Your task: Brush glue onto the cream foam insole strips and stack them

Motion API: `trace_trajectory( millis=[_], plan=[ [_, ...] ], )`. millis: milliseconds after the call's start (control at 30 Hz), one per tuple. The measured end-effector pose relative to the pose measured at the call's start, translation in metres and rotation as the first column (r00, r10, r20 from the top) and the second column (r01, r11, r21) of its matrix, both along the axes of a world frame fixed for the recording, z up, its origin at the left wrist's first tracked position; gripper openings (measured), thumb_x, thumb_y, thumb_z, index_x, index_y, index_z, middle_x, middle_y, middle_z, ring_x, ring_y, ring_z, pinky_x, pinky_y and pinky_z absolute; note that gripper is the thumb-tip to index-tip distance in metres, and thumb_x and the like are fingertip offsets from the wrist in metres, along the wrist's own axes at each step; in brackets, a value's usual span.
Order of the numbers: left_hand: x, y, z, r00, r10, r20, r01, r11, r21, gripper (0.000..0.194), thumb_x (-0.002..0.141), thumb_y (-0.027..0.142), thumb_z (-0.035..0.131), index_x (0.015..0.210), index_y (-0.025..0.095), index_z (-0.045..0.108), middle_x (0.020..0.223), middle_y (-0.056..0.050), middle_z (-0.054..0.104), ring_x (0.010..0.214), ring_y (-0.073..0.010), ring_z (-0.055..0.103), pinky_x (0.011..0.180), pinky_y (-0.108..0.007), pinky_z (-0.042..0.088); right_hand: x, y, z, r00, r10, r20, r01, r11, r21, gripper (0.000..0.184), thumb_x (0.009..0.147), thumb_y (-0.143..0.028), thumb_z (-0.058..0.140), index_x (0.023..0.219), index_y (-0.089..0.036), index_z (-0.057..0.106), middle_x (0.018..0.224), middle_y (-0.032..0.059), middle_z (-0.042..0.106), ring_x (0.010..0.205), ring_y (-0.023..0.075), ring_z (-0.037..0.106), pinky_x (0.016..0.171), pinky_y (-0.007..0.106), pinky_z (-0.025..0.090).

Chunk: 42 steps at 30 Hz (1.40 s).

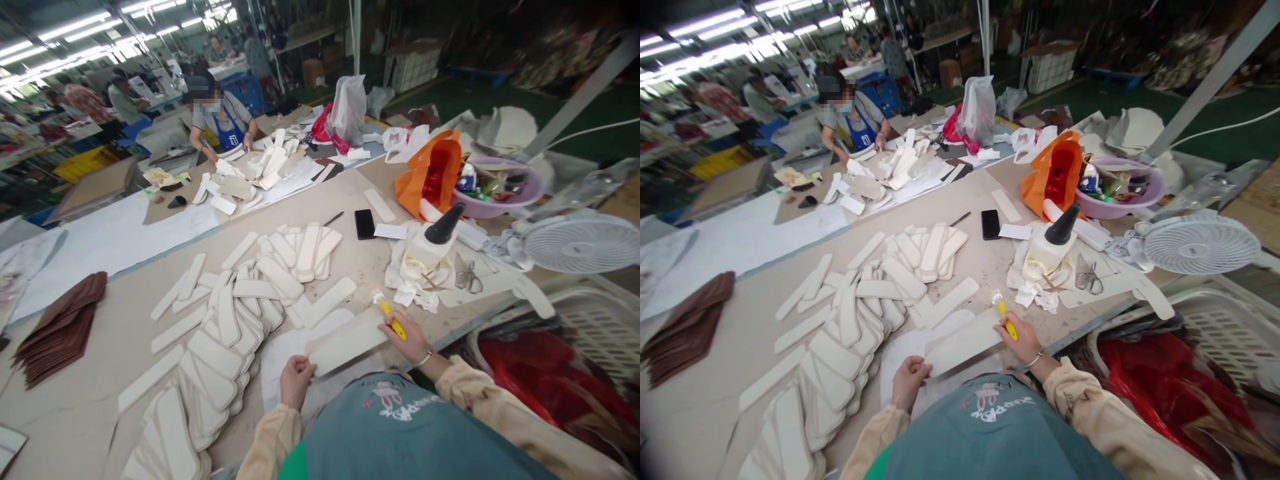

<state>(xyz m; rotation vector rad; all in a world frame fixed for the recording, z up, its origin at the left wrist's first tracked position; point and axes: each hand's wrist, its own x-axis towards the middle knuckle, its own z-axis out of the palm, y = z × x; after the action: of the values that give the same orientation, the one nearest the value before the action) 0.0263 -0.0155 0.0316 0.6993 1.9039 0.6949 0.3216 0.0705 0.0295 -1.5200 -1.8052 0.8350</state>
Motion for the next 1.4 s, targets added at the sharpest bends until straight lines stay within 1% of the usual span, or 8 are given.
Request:
trace_trajectory(
  millis=[133, 367, 700, 867, 1000, 1167, 1267, 1400],
  plan=[
    [-0.001, 0.014, -0.013, 0.995, -0.027, -0.096, 0.025, 0.999, -0.027, 0.027, 0.063, 0.026, 0.061, 0.085, 0.019, 0.047, 0.053, 0.004, 0.059, 0.05, -0.0124, 0.057, 0.047, -0.021, 0.041, -0.007, 0.016, -0.007, 0.996, 0.024, 0.081, -0.025, 1.0, 0.008, 0.015, 0.082, -0.036, 0.048, 0.077, -0.023, 0.046, 0.07, -0.0009, 0.06, 0.061, 0.017, 0.059, 0.059, 0.028, 0.044],
    [-0.004, 0.014, -0.028, 0.977, -0.091, -0.192, 0.079, 0.995, -0.068, 0.026, 0.066, 0.022, 0.06, 0.089, 0.018, 0.05, 0.051, 0.006, 0.057, 0.049, -0.0113, 0.057, 0.052, -0.022, 0.04, -0.01, 0.026, -0.022, 0.984, 0.024, 0.174, -0.025, 1.0, 0.003, 0.015, 0.081, -0.036, 0.047, 0.075, -0.023, 0.047, 0.065, -0.0017, 0.059, 0.058, 0.0165, 0.058, 0.055, 0.026, 0.041],
    [-0.004, 0.015, -0.02, 0.969, -0.127, -0.214, 0.115, 0.991, -0.069, 0.022, 0.064, 0.026, 0.062, 0.083, 0.019, 0.054, 0.052, 0.006, 0.057, 0.05, -0.0121, 0.056, 0.053, -0.022, 0.038, -0.014, 0.029, -0.024, 0.969, 0.024, 0.246, -0.02, 1.0, -0.018, 0.017, 0.081, -0.039, 0.047, 0.075, -0.023, 0.048, 0.064, -0.0005, 0.058, 0.058, 0.0182, 0.057, 0.053, 0.027, 0.039],
    [-0.002, 0.015, -0.015, 0.962, -0.153, -0.227, 0.148, 0.988, -0.035, 0.029, 0.064, 0.031, 0.06, 0.09, 0.021, 0.053, 0.054, 0.007, 0.054, 0.05, -0.0121, 0.056, 0.055, -0.022, 0.038, -0.015, 0.03, -0.026, 0.959, 0.045, 0.281, -0.041, 0.999, -0.018, 0.015, 0.083, -0.034, 0.045, 0.075, -0.022, 0.048, 0.067, 0.0008, 0.057, 0.063, 0.0185, 0.056, 0.057, 0.027, 0.04],
    [-0.004, 0.014, -0.017, 0.957, -0.173, -0.234, 0.173, 0.985, -0.02, 0.032, 0.063, 0.036, 0.059, 0.091, 0.021, 0.052, 0.06, 0.007, 0.054, 0.048, -0.0118, 0.054, 0.054, -0.023, 0.038, -0.015, 0.031, -0.027, 0.956, 0.037, 0.29, -0.036, 0.999, -0.009, 0.009, 0.082, -0.029, 0.046, 0.077, -0.022, 0.048, 0.073, 0.0016, 0.059, 0.067, 0.0179, 0.056, 0.06, 0.027, 0.041],
    [-0.005, 0.015, -0.021, 0.961, -0.168, -0.221, 0.175, 0.984, 0.013, 0.032, 0.06, 0.038, 0.06, 0.085, 0.021, 0.051, 0.063, 0.006, 0.053, 0.05, -0.0127, 0.055, 0.054, -0.024, 0.039, -0.015, 0.031, -0.031, 0.947, 0.013, 0.321, -0.006, 1.0, -0.023, 0.007, 0.079, -0.028, 0.052, 0.077, -0.022, 0.048, 0.072, 0.001, 0.059, 0.068, 0.0185, 0.056, 0.058, 0.027, 0.04],
    [-0.003, 0.018, -0.018, 0.957, -0.174, -0.233, 0.178, 0.984, -0.002, 0.027, 0.06, 0.037, 0.06, 0.079, 0.022, 0.05, 0.064, 0.006, 0.054, 0.052, -0.0135, 0.056, 0.055, -0.025, 0.039, -0.016, 0.031, -0.033, 0.942, -0.007, 0.335, 0.023, 0.999, -0.042, 0.009, 0.078, -0.028, 0.054, 0.078, -0.023, 0.048, 0.073, 0.001, 0.059, 0.069, 0.0187, 0.056, 0.057, 0.027, 0.04],
    [-0.001, 0.022, -0.012, 0.937, -0.204, -0.284, 0.201, 0.979, -0.038, 0.021, 0.06, 0.037, 0.059, 0.071, 0.022, 0.049, 0.063, 0.004, 0.056, 0.054, -0.0152, 0.057, 0.057, -0.026, 0.039, -0.015, 0.032, -0.03, 0.93, -0.042, 0.365, 0.057, 0.998, -0.03, 0.012, 0.075, -0.028, 0.057, 0.081, -0.022, 0.048, 0.081, 0.0035, 0.059, 0.078, 0.0212, 0.056, 0.063, 0.03, 0.043]
  ],
)
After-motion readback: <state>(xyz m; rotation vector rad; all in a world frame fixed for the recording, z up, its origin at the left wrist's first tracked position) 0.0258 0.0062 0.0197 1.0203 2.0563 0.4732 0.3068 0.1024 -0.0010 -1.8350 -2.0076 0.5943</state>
